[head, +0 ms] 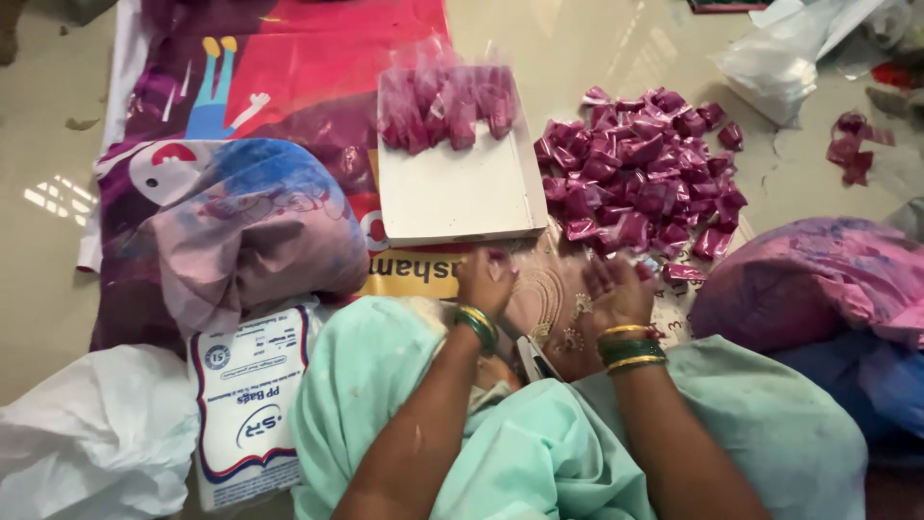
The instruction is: The person manually places individually wrapped pink candies into small plastic bags.
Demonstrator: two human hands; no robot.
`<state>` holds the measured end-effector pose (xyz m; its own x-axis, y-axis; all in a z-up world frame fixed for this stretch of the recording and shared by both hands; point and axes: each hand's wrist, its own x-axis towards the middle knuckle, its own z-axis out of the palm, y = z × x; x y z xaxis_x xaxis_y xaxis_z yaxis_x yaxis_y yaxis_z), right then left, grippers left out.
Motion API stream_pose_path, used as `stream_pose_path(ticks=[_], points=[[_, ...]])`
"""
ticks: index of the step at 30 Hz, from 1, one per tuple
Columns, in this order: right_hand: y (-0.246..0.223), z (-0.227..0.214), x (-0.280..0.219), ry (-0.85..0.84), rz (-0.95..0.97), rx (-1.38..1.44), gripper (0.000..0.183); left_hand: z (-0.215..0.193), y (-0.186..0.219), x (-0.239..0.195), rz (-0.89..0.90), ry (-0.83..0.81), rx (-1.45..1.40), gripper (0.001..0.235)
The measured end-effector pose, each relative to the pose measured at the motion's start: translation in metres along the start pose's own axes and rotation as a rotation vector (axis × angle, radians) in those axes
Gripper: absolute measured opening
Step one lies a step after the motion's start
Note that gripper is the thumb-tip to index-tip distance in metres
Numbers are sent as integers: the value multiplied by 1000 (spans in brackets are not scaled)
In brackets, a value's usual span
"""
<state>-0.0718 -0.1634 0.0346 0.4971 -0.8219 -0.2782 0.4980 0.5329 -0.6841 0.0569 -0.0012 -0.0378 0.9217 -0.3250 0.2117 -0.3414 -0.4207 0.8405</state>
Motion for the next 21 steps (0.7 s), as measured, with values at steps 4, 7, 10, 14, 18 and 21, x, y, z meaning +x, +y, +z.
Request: stream_pose_path(ticks=[4,7,10,14,18,21], points=[[46,-37,10,242,158,-383,50,-1,-18,54,125,69,110,43],[70,-39,-1,-99,328,-668,32,-1,-32,99,92,67,175,50],[68,-7,-32,-329,279,-867,17,-8,-24,142,13,-15,205,56],[78,-10,-29,-379,143,-910,13,2,-3,202,142,-166,294,77],[69,3,-36,-406,45,-929,11,39,5,272,243,-242,321,107],[60,24,-50,-388,9,-1129,11,68,0,319,83,-333,358,113]])
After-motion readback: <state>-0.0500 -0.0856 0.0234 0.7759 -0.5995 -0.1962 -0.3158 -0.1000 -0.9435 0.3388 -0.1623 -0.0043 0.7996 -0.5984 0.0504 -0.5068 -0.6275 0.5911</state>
